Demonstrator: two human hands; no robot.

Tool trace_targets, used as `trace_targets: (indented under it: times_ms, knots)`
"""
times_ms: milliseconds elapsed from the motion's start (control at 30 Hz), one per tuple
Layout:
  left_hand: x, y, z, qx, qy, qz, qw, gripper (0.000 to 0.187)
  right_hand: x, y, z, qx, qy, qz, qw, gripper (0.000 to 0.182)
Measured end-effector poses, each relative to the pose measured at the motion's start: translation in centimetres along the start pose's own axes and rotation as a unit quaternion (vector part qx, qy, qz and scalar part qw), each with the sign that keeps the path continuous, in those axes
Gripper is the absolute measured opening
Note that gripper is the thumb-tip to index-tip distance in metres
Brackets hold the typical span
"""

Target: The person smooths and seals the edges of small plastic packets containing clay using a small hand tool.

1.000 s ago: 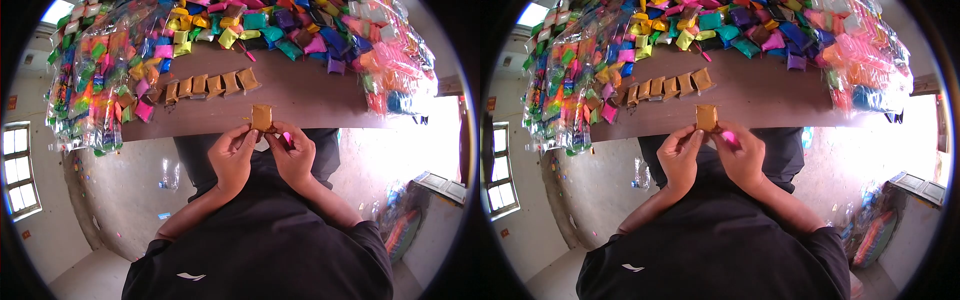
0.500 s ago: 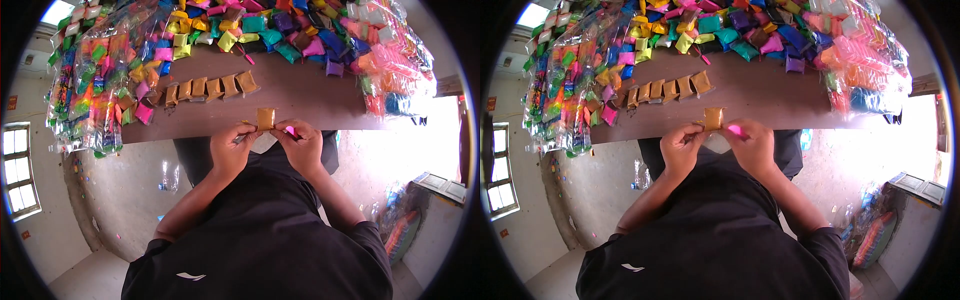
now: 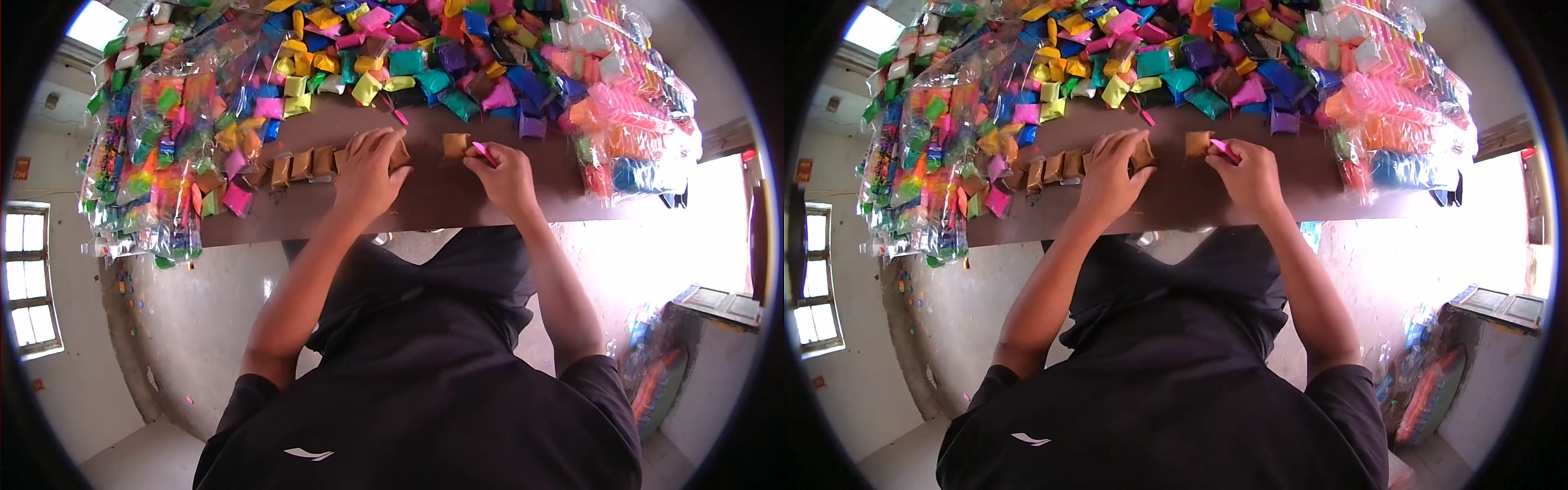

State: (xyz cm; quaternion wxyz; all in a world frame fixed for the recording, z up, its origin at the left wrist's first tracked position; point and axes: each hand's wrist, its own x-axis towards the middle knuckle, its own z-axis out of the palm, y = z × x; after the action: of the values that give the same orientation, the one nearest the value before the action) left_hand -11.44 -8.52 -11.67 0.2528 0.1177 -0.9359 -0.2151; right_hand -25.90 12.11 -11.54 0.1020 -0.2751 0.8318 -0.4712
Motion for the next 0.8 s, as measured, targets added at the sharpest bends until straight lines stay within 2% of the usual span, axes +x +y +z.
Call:
trace_targets:
  times_ms: [67,133,200,267,300,367,400,433,467,500,533,567,600,633,667,700,767,800]
  knots:
    - [0.6,-1.3,0.5,0.047,-0.097,0.039,0.993,0.056,0.7,0.4,0.4,0.018,-0.016,-0.017,1.0,0.024]
    - [0.8,-1.2,0.0,0.016,-0.102,0.035,0.994,0.055,1.1,0.4,0.9,-0.031,-0.05,-0.059,0.997,0.024]
    - [0.8,-0.2,-1.0,-0.011,-0.106,0.027,0.994,0.055,1.1,0.2,0.9,-0.076,-0.08,-0.055,0.992,0.026]
    - [0.3,2.0,-2.9,-0.171,-0.049,-0.064,0.982,0.05,0.2,-0.3,1.3,-0.08,0.031,-0.128,0.988,0.03]
    - [-0.1,1.9,-3.0,-0.169,-0.051,-0.066,0.982,0.05,-0.5,-1.1,1.3,-0.077,0.029,-0.128,0.988,0.03]
    - [-1.1,1.7,-3.2,-0.335,-0.026,-0.084,0.938,0.042,-2.1,-3.3,0.8,-0.049,0.041,-0.065,0.996,0.032]
    - [-1.5,2.2,-3.7,-0.333,-0.028,-0.087,0.939,0.042,-3.0,-4.3,0.8,-0.046,0.038,-0.063,0.996,0.032]
    - [-1.8,3.1,-4.6,-0.44,-0.06,-0.14,0.885,0.039,-4.0,-5.4,0.9,0.069,-0.008,0.02,0.997,0.03]
    - [-2.2,3.7,-5.2,-0.539,-0.09,-0.19,0.816,0.036,-5.0,-6.2,1.0,0.182,-0.053,0.104,0.976,0.03]
    - [-2.6,3.9,-5.3,-0.538,-0.093,-0.191,0.816,0.036,-6.1,-6.8,1.0,0.175,-0.074,0.068,0.979,0.024]
    - [-3.0,4.1,-5.3,-0.58,-0.094,-0.193,0.786,0.034,-6.9,-7.4,1.0,0.177,-0.073,0.071,0.979,0.024]
    - [-3.4,4.3,-5.3,-0.621,-0.095,-0.195,0.753,0.032,-7.6,-8.2,1.1,0.202,-0.051,0.035,0.977,0.021]
    - [-3.6,4.8,-5.4,-0.621,-0.098,-0.197,0.753,0.032,-8.2,-8.9,1.0,0.226,-0.029,-0.001,0.974,0.018]
    - [-3.6,5.6,-5.7,-0.663,-0.085,-0.204,0.715,0.033,-8.5,-9.6,0.9,0.232,-0.006,-0.023,0.972,0.014]
    - [-3.6,6.2,-5.9,-0.703,-0.071,-0.211,0.676,0.034,-8.8,-10.0,0.6,0.233,-0.006,-0.021,0.972,0.014]
    - [-3.6,6.7,-6.2,-0.703,-0.072,-0.212,0.676,0.034,-9.0,-10.3,0.2,0.214,-0.013,-0.034,0.976,0.013]
    - [-3.6,7.3,-6.5,-0.762,-0.088,-0.218,0.604,0.033,-9.2,-10.6,0.0,0.196,-0.02,-0.045,0.979,0.013]
    - [-3.6,7.4,-6.7,-0.762,-0.088,-0.218,0.604,0.033,-9.2,-10.7,0.0,0.204,-0.024,-0.038,0.978,0.012]
